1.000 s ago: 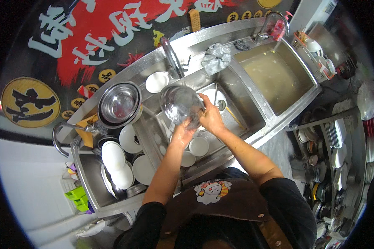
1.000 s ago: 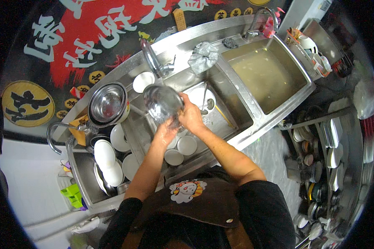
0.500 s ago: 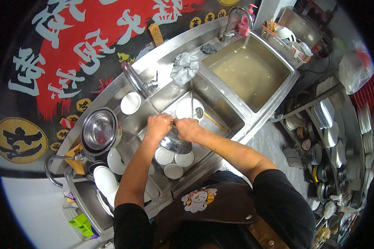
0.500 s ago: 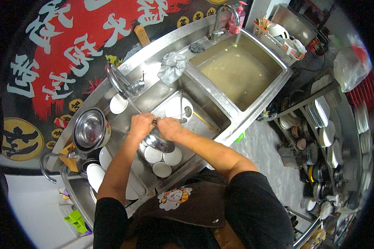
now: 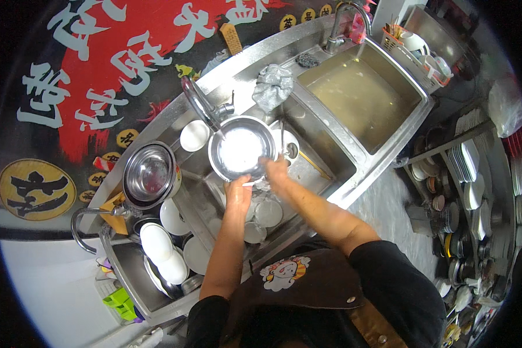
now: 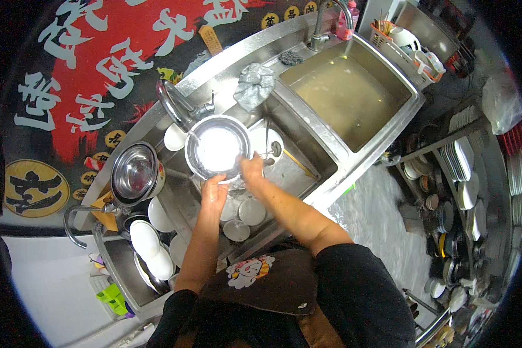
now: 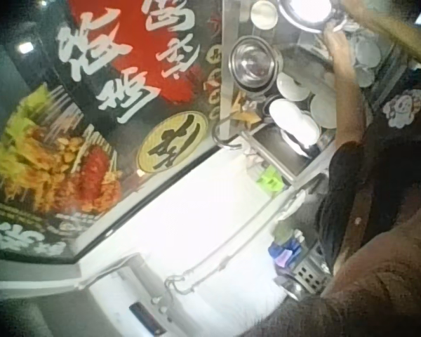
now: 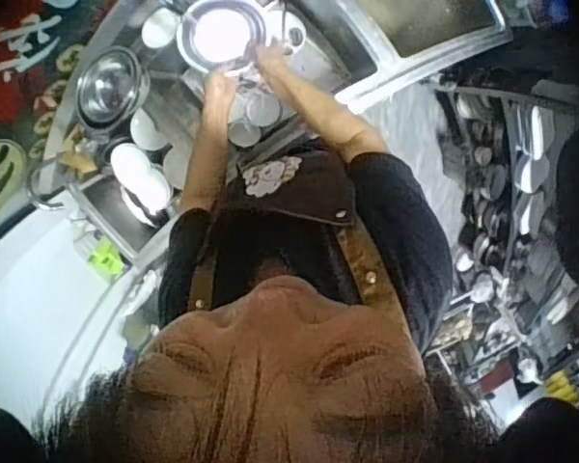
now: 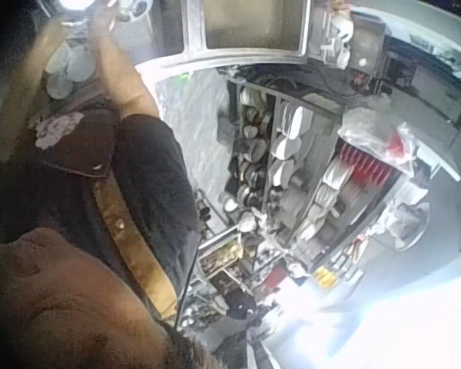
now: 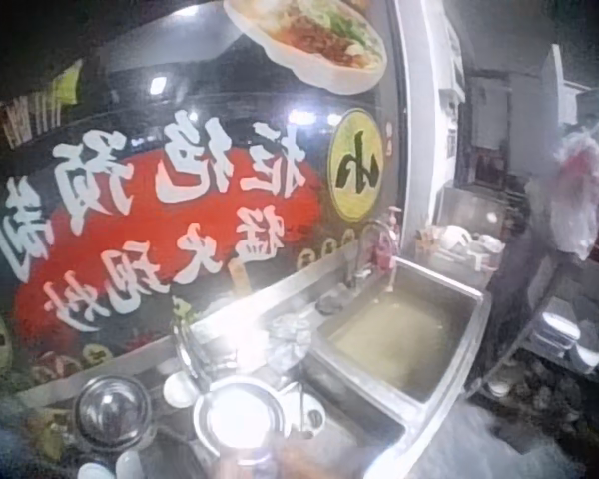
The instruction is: The person washes multiple metal bowls and white ceramic bowls in a double-basin stainless steel sink. They scrub each item with a cloth under running water, rinse, and place the cleaned bowls into a drying rack beside the sink.
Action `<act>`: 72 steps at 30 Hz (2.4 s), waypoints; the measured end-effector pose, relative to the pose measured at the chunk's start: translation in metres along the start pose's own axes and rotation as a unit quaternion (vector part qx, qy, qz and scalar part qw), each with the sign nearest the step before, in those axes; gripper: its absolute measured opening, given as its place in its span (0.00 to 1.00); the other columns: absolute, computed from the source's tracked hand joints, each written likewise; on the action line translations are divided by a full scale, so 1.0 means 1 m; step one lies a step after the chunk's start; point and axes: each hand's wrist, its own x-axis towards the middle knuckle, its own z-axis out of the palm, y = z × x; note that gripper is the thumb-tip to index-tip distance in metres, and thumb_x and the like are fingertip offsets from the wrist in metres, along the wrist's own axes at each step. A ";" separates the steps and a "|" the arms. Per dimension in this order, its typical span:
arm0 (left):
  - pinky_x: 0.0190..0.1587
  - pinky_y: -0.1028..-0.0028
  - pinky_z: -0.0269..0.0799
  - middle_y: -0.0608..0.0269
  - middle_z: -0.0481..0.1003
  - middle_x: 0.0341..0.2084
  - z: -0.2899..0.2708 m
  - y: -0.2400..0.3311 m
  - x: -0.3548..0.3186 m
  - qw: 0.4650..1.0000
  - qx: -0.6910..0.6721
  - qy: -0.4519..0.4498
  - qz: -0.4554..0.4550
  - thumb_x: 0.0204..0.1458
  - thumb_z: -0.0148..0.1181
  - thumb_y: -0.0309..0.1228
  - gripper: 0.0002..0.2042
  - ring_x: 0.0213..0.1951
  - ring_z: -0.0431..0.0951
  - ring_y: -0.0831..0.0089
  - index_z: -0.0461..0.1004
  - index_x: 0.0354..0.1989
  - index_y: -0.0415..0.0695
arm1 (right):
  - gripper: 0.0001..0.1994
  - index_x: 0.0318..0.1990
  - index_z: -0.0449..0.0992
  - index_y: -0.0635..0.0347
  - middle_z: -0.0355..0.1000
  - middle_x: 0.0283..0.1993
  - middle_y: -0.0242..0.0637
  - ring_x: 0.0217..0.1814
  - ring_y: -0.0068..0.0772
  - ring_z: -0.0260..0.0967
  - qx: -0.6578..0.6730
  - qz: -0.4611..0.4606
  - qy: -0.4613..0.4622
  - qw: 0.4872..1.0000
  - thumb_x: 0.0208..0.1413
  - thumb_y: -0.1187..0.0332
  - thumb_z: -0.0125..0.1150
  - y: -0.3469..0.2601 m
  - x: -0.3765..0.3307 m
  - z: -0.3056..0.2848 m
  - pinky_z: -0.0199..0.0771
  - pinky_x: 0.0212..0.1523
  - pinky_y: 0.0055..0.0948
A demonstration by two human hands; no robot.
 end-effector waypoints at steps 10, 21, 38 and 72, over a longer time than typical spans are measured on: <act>0.53 0.75 0.63 0.55 0.67 0.50 0.002 0.039 -0.025 0.921 0.331 -0.019 0.207 0.38 0.48 0.14 0.37 0.50 0.69 0.66 0.51 0.64 0.38 | 0.22 0.39 0.72 0.75 0.76 0.30 0.45 0.29 0.29 0.72 -0.187 -0.080 -0.021 0.979 0.49 0.60 0.67 0.021 0.019 0.003 0.74 0.31 0.29; 0.61 0.70 0.55 0.45 0.61 0.55 0.036 0.053 -0.048 0.901 0.388 0.002 0.195 0.39 0.48 0.15 0.38 0.58 0.64 0.59 0.47 0.65 0.36 | 0.27 0.41 0.71 0.75 0.74 0.32 0.56 0.34 0.53 0.74 -0.126 0.044 0.013 0.991 0.47 0.55 0.67 0.018 -0.012 0.010 0.74 0.35 0.41; 0.58 0.66 0.59 0.49 0.59 0.59 -0.029 0.037 -0.021 0.920 0.366 0.055 0.128 0.43 0.49 0.15 0.39 0.57 0.63 0.59 0.45 0.68 0.42 | 0.27 0.22 0.74 0.69 0.70 0.18 0.41 0.17 0.33 0.67 -0.231 -0.017 -0.090 0.969 0.42 0.47 0.71 -0.021 -0.022 -0.004 0.66 0.17 0.34; 0.56 0.57 0.68 0.54 0.62 0.60 0.000 0.035 -0.043 0.993 0.104 -0.051 -0.012 0.61 0.44 0.51 0.31 0.57 0.67 0.58 0.54 0.64 0.40 | 0.13 0.40 0.76 0.63 0.67 0.57 0.47 0.60 0.48 0.63 -0.450 -0.550 -0.221 0.668 0.51 0.65 0.54 -0.015 -0.013 0.001 0.62 0.61 0.38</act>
